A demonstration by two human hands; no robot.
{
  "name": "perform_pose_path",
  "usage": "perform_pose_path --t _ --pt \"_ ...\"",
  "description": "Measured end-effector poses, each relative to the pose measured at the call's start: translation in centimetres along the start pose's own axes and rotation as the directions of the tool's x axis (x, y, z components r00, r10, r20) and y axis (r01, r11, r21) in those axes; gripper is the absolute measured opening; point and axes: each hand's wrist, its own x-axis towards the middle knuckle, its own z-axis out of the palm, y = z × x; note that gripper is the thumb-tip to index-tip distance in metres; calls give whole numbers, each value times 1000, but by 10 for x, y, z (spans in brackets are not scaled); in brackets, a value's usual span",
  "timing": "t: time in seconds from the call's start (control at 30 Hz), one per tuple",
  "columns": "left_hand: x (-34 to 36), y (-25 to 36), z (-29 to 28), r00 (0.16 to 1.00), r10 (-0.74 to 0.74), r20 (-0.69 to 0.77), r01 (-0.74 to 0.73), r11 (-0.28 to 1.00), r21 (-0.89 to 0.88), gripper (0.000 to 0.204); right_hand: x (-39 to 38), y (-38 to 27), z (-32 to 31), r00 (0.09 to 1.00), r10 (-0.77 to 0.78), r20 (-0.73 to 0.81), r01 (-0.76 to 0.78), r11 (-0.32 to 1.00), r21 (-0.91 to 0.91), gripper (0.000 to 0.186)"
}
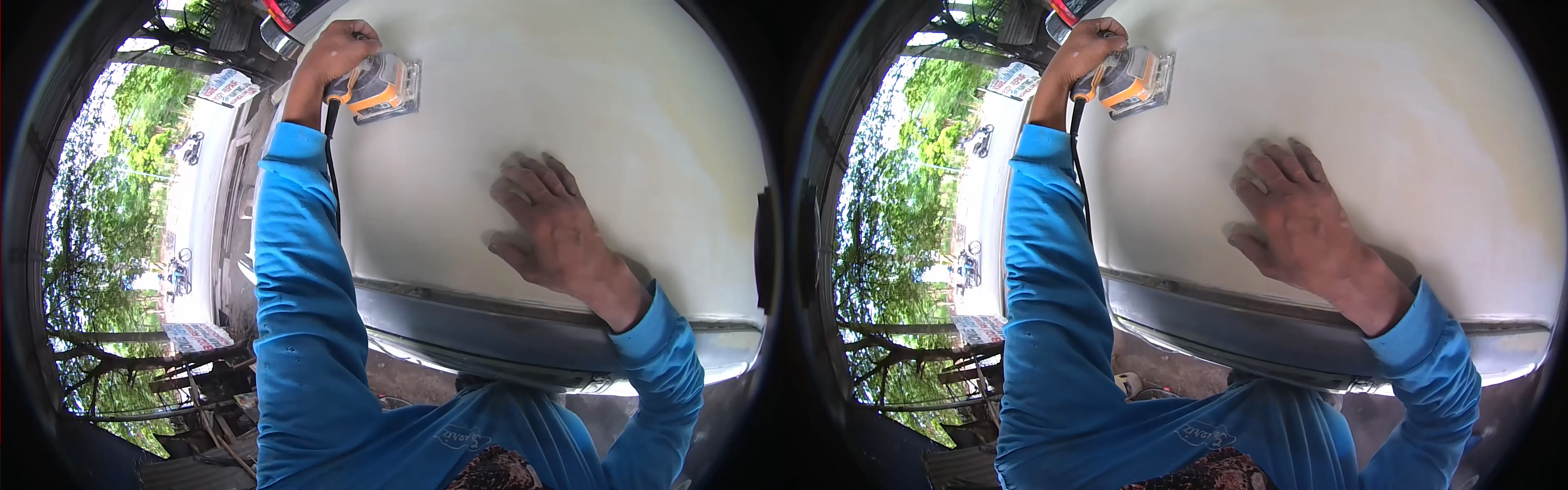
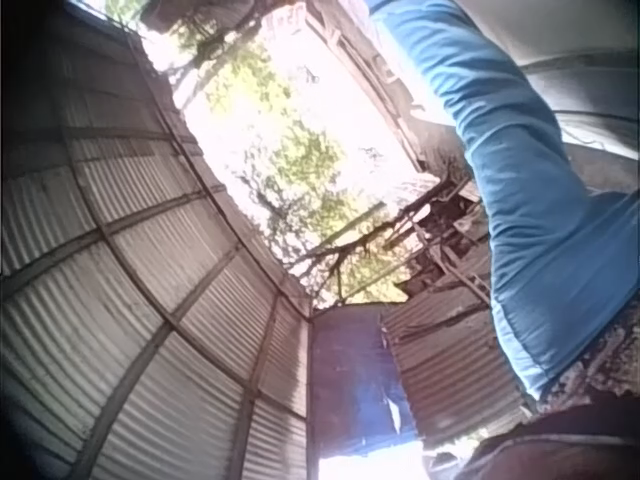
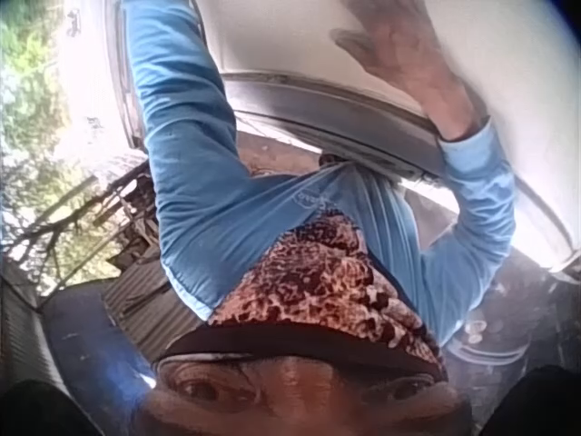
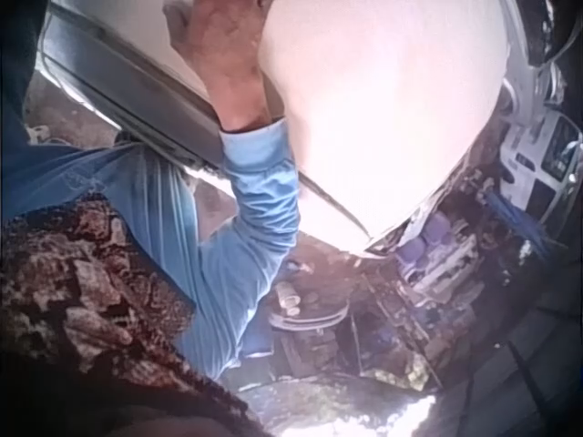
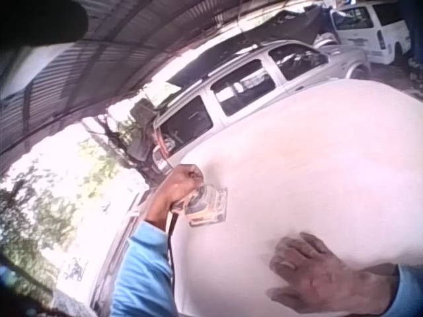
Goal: Sand the roof of a car using an electric orbital sander.
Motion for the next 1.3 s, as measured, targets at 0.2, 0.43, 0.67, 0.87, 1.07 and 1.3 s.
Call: perform_pose_path --t 0.2,0.43,0.67,0.87,1.07,1.3 --pt "9 -19 2 1000 17 12 -17 1000 -1 27 -3 -1 5 1000 7 9 -7 1000 0 49" --pt "-23 -97 -33 979 -206 -6 206 979 7 25 0 -1 5 1000 11 26 -11 1000 4 50" --pt "-86 -169 -62 897 -440 -49 437 898 -59 23 0 -3 5 999 25 30 -24 1000 -11 50" --pt "-147 -212 -78 823 -563 -76 545 821 -169 29 -1 0 5 999 16 34 -15 1000 -15 50" --pt "-203 -219 -88 757 -645 -100 628 762 -160 24 -1 0 5 999 13 40 -12 1000 -20 50" --pt "-237 -205 -88 732 -671 -120 633 734 -245 21 2 8 3 998 51 31 -49 997 -65 51"
